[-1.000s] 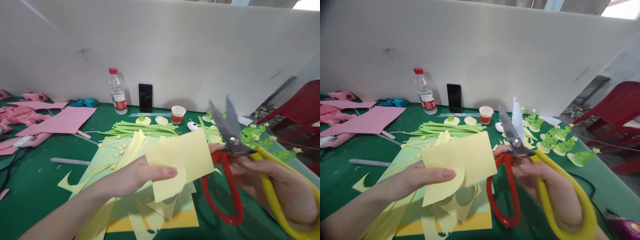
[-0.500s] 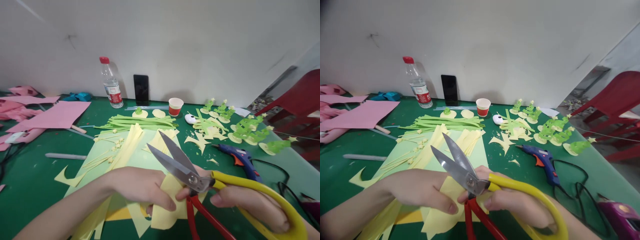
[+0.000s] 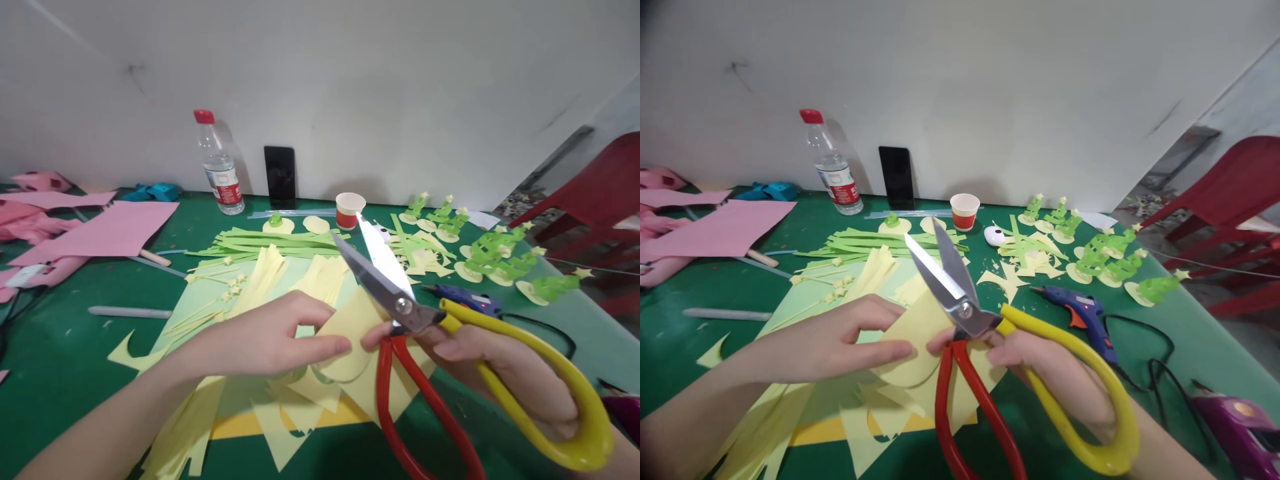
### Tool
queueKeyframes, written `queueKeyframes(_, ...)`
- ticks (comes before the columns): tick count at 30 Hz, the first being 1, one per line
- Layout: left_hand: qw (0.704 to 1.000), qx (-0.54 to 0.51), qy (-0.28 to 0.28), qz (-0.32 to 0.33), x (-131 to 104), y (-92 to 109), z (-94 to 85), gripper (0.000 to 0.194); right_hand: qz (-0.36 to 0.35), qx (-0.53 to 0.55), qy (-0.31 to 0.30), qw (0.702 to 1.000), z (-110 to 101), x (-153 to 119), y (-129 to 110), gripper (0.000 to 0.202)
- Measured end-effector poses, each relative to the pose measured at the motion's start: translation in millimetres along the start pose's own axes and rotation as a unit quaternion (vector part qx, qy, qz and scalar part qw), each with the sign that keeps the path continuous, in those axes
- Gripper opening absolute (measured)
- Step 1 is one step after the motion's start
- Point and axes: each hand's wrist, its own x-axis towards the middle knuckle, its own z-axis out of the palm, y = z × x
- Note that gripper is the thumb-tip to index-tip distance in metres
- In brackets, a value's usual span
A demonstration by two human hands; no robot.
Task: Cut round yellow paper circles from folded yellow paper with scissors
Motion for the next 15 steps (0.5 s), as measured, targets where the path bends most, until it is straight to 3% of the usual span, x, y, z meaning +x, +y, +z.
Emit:
queueKeyframes(3,0.999,0.029,0.032,0.006,2,4,2.2,0.037,-0.017,0.038,0.036,0.998,-2,-1,-1,0.034)
queueKeyframes(8,0.996,-0.021,0.080,0.021,3,5,13.3,0.038,-0.024,0.059,0.067,0.996,2,-1,-6,0.030)
queueKeyframes(15,0.988,-0.018,0.154,-0.012,0,2,22.3,0.037,-0.020,0.090,0.054,0.994,5,-1,-6,0.028)
